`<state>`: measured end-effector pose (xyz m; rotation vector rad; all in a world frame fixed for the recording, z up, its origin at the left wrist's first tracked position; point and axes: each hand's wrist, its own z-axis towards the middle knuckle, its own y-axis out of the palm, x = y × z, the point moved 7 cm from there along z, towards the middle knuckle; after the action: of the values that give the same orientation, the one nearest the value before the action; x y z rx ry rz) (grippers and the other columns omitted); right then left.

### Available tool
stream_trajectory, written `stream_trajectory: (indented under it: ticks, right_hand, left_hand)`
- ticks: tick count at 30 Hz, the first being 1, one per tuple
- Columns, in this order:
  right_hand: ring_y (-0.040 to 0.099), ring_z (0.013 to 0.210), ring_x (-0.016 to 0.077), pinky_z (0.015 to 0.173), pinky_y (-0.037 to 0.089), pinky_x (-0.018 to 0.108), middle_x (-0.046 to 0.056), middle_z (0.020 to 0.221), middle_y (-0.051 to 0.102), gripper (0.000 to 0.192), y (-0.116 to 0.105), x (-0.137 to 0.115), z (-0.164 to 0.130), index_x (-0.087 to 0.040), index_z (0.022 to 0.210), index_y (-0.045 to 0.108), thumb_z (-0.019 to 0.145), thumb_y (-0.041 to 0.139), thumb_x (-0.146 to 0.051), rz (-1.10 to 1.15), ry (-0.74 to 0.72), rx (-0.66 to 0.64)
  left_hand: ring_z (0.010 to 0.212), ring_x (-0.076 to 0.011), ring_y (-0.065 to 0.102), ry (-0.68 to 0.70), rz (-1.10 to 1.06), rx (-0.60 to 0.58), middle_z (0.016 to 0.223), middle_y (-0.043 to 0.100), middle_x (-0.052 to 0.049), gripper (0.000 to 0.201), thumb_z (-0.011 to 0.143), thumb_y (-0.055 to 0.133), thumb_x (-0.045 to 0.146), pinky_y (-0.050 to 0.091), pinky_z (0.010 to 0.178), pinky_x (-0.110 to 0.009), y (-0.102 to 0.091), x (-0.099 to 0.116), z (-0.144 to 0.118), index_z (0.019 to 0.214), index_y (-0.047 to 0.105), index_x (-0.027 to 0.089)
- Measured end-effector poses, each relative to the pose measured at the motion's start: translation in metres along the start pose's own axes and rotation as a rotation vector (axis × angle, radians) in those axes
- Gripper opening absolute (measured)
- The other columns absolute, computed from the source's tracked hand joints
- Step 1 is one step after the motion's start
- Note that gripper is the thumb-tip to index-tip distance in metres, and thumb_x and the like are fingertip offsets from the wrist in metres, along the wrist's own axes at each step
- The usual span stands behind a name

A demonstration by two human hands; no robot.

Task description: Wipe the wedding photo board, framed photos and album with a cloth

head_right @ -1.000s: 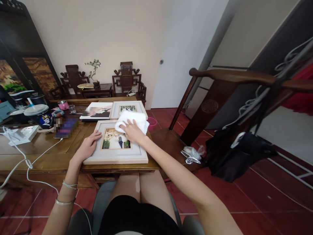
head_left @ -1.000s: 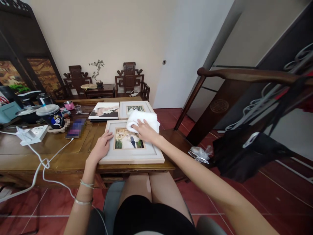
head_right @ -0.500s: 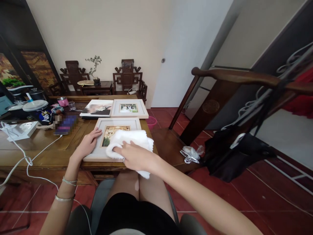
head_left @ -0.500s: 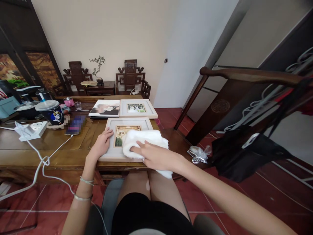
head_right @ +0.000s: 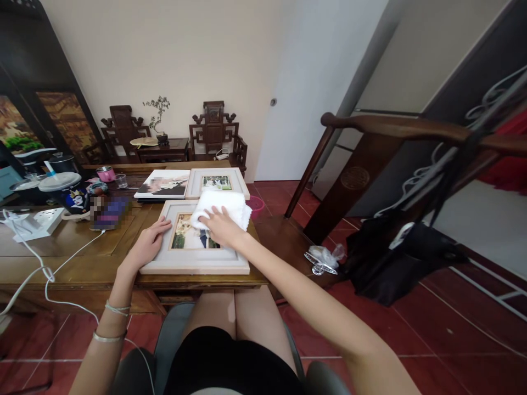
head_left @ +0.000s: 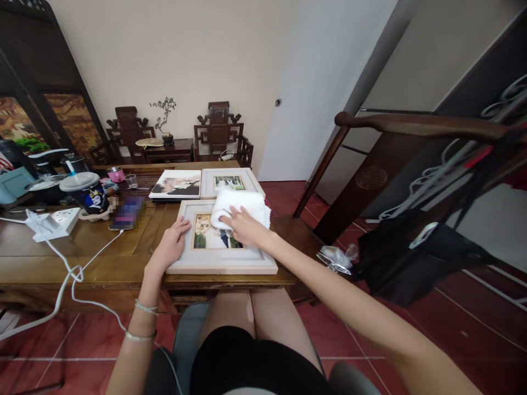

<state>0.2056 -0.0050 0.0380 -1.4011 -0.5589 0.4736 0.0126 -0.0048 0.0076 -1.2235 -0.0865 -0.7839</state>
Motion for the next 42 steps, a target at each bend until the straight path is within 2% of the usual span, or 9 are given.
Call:
stream_trajectory:
  ticks: [6,10,16,20,23,29,35,38,42]
  right_hand:
    - [0.06,0.109,0.0324,0.086,0.047,0.04,0.02,0.111,0.064,0.054,-0.033,-0.056,-0.061,-0.012,0.127,0.053,0.077,0.039,0.002,0.119,-0.128,-0.288]
    - [0.061,0.108,0.0334,0.086,0.047,0.041,0.019,0.11,0.065,0.049,-0.046,-0.077,-0.076,-0.013,0.122,0.057,0.077,0.04,0.0,0.143,-0.168,-0.283]
    - [0.033,0.141,0.0321,0.113,0.026,0.048,0.019,0.143,0.048,0.059,-0.011,-0.031,-0.035,-0.014,0.134,0.049,0.077,0.048,-0.002,0.12,-0.096,-0.023]
    - [0.029,0.143,0.034,0.114,0.023,0.051,0.022,0.144,0.047,0.058,0.0,0.018,0.002,-0.01,0.136,0.048,0.079,0.046,-0.001,0.067,0.008,0.065]
    - [0.028,0.142,0.0363,0.112,0.024,0.054,0.021,0.148,0.044,0.059,0.001,0.032,0.017,-0.01,0.137,0.048,0.079,0.045,0.0,0.035,0.085,0.073]
    - [0.034,0.137,0.0379,0.107,0.029,0.056,0.021,0.148,0.043,0.054,-0.01,-0.013,-0.01,-0.01,0.128,0.057,0.077,0.045,0.0,0.053,0.011,-0.056]
    - [0.065,0.101,0.0323,0.08,0.048,0.039,0.019,0.107,0.068,0.054,-0.045,-0.072,-0.068,-0.015,0.121,0.062,0.074,0.04,0.001,0.22,-0.21,-0.314]
    - [0.059,0.115,0.0338,0.087,0.047,0.042,0.019,0.117,0.066,0.059,-0.043,-0.076,-0.065,-0.017,0.128,0.057,0.074,0.04,0.001,0.267,-0.228,-0.259]
    - [0.031,0.142,0.0319,0.111,0.029,0.052,0.019,0.145,0.047,0.064,-0.018,-0.051,-0.028,-0.015,0.136,0.051,0.074,0.043,0.001,0.233,-0.203,-0.117]
  left_hand:
    - [0.138,-0.0255,0.041,-0.008,0.009,0.012,0.137,0.057,-0.014,0.05,0.084,0.035,0.01,0.03,0.118,-0.045,-0.001,0.003,0.0,0.124,0.063,0.004]
    - [0.139,-0.0253,0.04,-0.008,-0.007,0.01,0.138,0.057,-0.012,0.05,0.083,0.036,0.01,0.029,0.119,-0.046,-0.001,0.003,-0.001,0.125,0.063,0.007]
    - [0.139,-0.0255,0.039,-0.009,-0.001,-0.003,0.138,0.056,-0.015,0.05,0.085,0.034,0.011,0.029,0.119,-0.046,-0.002,0.004,-0.001,0.126,0.062,0.004]
    - [0.139,-0.0255,0.039,-0.005,-0.004,-0.014,0.138,0.056,-0.015,0.05,0.084,0.035,0.011,0.028,0.119,-0.045,-0.002,0.005,-0.001,0.125,0.062,0.003]
    - [0.139,-0.0248,0.04,-0.006,-0.017,-0.004,0.138,0.056,-0.014,0.049,0.084,0.036,0.012,0.028,0.119,-0.045,-0.002,0.004,-0.001,0.125,0.062,0.005]
    - [0.139,-0.023,0.04,-0.016,-0.012,0.032,0.143,0.051,-0.013,0.05,0.086,0.035,0.016,0.028,0.119,-0.044,0.001,-0.003,0.0,0.13,0.059,0.009]
    - [0.141,-0.0241,0.036,-0.002,0.003,0.004,0.145,0.049,-0.014,0.049,0.09,0.035,0.024,0.026,0.119,-0.046,0.004,-0.004,-0.001,0.131,0.057,0.008]
    - [0.142,-0.025,0.034,-0.006,-0.005,-0.012,0.145,0.048,-0.014,0.049,0.091,0.038,0.029,0.025,0.119,-0.048,0.004,-0.003,-0.002,0.133,0.056,0.01]
    - [0.144,-0.0274,0.03,-0.021,-0.006,-0.052,0.148,0.044,-0.016,0.054,0.092,0.04,0.038,0.023,0.119,-0.049,0.005,-0.001,-0.003,0.135,0.053,0.008]
